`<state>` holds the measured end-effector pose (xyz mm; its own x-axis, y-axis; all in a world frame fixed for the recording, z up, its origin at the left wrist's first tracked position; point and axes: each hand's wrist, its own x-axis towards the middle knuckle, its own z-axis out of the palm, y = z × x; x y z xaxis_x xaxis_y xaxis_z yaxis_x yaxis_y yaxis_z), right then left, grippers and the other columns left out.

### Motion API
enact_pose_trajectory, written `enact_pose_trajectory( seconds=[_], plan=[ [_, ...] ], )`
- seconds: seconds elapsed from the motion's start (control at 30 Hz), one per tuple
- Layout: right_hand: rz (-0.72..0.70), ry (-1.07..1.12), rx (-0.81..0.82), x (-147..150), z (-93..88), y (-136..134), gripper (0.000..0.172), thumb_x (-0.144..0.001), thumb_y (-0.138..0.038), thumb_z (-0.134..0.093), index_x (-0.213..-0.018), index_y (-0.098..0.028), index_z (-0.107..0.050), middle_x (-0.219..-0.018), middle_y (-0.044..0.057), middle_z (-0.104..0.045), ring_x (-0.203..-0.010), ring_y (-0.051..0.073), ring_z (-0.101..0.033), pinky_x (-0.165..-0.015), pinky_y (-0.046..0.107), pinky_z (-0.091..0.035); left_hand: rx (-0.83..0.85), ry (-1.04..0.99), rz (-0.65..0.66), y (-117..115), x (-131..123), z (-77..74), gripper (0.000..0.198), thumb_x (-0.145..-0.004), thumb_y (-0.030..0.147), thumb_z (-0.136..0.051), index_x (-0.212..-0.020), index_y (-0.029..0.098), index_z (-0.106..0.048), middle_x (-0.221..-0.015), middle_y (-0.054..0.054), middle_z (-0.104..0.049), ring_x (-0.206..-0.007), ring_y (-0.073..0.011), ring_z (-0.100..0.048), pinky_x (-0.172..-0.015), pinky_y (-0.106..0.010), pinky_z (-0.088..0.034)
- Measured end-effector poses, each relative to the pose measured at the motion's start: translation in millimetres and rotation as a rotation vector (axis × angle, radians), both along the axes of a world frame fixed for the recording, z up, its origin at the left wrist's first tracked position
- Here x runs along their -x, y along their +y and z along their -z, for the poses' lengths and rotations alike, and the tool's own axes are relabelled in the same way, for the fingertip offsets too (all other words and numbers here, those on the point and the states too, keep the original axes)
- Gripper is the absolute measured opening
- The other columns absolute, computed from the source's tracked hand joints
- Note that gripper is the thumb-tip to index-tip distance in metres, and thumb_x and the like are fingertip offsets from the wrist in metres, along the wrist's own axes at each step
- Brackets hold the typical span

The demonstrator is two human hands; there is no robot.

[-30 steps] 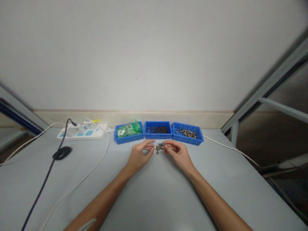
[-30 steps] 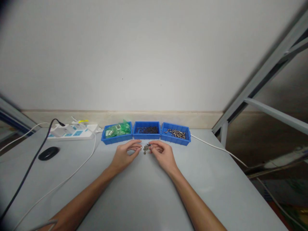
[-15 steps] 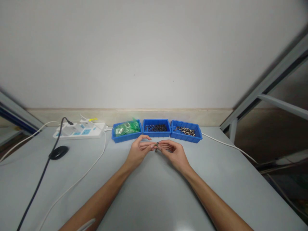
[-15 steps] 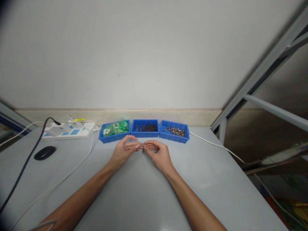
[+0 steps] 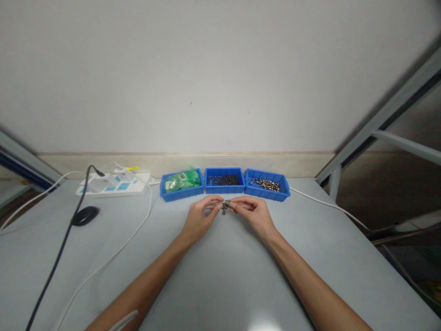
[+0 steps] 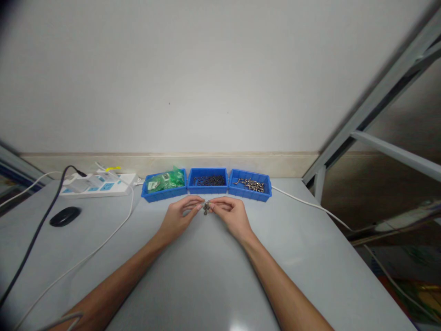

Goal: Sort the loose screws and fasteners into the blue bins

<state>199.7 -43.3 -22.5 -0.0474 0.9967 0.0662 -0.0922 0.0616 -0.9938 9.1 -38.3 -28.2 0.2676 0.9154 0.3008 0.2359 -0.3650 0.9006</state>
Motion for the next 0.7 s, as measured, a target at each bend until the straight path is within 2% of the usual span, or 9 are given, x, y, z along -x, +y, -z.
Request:
enact_pose_trajectory(
  seconds=[0.07, 0.13, 0.2, 0.27, 0.37, 0.57, 0.7],
  plan=[
    [0.178, -0.001, -0.044, -7, -1.4, 4, 0.031, -0.067, -0.042, -0.083, -0.085, -0.017, -0.077, -0.077, 0.008, -0.078, -0.074, 0.025, -0.075, -0.078, 0.040, -0.060, -0.208, 0.212, 0.038, 2, 4, 1.5, 0.021, -0.091, 0.020, -0.057, -0.106, 0.021, -0.071, -0.109, -0.007, -0.075, -0.102, -0.0225, -0.069, -0.096, -0.039, -0.053],
    [0.418, 0.037, -0.110, -16, -2.2, 7, 0.031, -0.069, -0.040, -0.083, -0.088, -0.017, -0.077, -0.083, 0.009, -0.078, -0.079, 0.026, -0.075, -0.084, 0.042, -0.059, -0.344, 0.372, 0.116, 4, 7, 4.4, 0.027, -0.090, 0.013, -0.054, -0.106, 0.023, -0.073, -0.112, -0.006, -0.074, -0.105, -0.0232, -0.067, -0.096, -0.040, -0.052],
    [0.603, 0.092, -0.163, -24, -1.9, 11, 0.034, -0.069, -0.037, -0.083, -0.094, -0.015, -0.076, -0.092, 0.011, -0.078, -0.087, 0.027, -0.075, -0.091, 0.044, -0.057, -0.401, 0.482, 0.150, 7, 11, 8.0, 0.031, -0.090, 0.009, -0.052, -0.106, 0.024, -0.073, -0.114, -0.006, -0.074, -0.106, -0.0234, -0.066, -0.094, -0.040, -0.052],
    [0.676, 0.115, -0.186, -29, -0.8, 14, 0.040, -0.068, -0.034, -0.083, -0.102, -0.014, -0.074, -0.104, 0.013, -0.076, -0.099, 0.028, -0.073, -0.097, 0.045, -0.054, -0.426, 0.561, 0.145, 8, 13, 10.7, 0.030, -0.090, 0.007, -0.052, -0.105, 0.024, -0.073, -0.113, -0.005, -0.074, -0.104, -0.0234, -0.066, -0.093, -0.039, -0.051],
    [0.645, 0.100, -0.186, -28, 0.7, 14, 0.043, -0.070, -0.032, -0.081, -0.108, -0.014, -0.072, -0.114, 0.014, -0.073, -0.104, 0.028, -0.071, -0.100, 0.045, -0.052, -0.464, 0.643, 0.119, 9, 15, 11.0, 0.025, -0.091, 0.009, -0.052, -0.101, 0.021, -0.072, -0.106, -0.006, -0.075, -0.099, -0.0234, -0.066, -0.090, -0.038, -0.051],
    [0.510, 0.044, -0.173, -16, -0.3, 8, 0.034, -0.075, -0.035, -0.075, -0.104, -0.017, -0.072, -0.109, 0.012, -0.074, -0.086, 0.025, -0.074, -0.089, 0.044, -0.057, -0.478, 0.753, 0.006, 4, 13, 3.9, 0.012, -0.091, 0.018, -0.056, -0.088, 0.018, -0.067, -0.087, -0.008, -0.072, -0.087, -0.0237, -0.065, -0.084, -0.037, -0.050],
    [0.468, 0.034, -0.163, -15, 0.6, 7, 0.035, -0.074, -0.036, -0.076, -0.103, -0.018, -0.071, -0.105, 0.012, -0.075, -0.081, 0.023, -0.074, -0.082, 0.041, -0.058, -0.486, 0.761, 0.030, 4, 10, 5.0, 0.015, -0.091, 0.013, -0.054, -0.101, 0.017, -0.066, -0.100, -0.009, -0.072, -0.095, -0.0242, -0.065, -0.086, -0.037, -0.050]
  ],
)
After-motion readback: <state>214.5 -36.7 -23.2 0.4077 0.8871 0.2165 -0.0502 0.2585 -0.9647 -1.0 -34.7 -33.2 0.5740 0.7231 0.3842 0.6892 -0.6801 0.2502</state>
